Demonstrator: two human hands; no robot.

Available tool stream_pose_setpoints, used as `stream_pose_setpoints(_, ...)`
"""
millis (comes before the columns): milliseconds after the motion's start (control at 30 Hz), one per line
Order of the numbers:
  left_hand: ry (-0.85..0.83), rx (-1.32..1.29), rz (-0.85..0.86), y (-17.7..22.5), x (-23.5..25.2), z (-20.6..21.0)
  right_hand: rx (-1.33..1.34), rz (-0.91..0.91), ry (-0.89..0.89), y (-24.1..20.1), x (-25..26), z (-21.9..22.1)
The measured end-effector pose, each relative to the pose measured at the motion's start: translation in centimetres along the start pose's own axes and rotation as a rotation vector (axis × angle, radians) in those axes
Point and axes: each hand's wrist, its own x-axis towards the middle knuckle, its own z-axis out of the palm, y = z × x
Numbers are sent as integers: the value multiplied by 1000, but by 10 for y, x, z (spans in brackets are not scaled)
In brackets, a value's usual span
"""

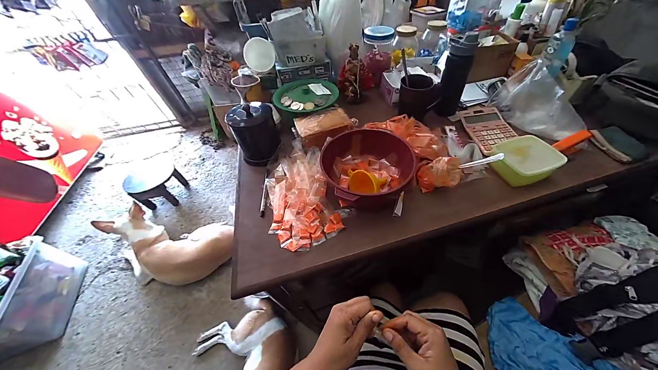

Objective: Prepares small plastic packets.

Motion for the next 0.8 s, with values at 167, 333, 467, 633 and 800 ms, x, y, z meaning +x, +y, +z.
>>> stream_pose_setpoints(167, -18, -185, -69, -6, -5, -6, -4, 12, 17, -1, 0, -2)
stream_pose_setpoints(333, -36, -258, -119, -1, -7, -10, 3, 7, 28, -1, -2, -1)
stream_pose_setpoints(467, -89, -276, -160, 3, -4, -14, 11, 13, 26, 0, -2, -1)
stream_pose_setpoints(633, -134, -316, -188, 2, -3, -20, -8, 10, 44, 0, -3, -2)
stream_pose_setpoints(800, -68, -303, -155, 2, -6, -18, -9, 12, 53, 1, -3, -2)
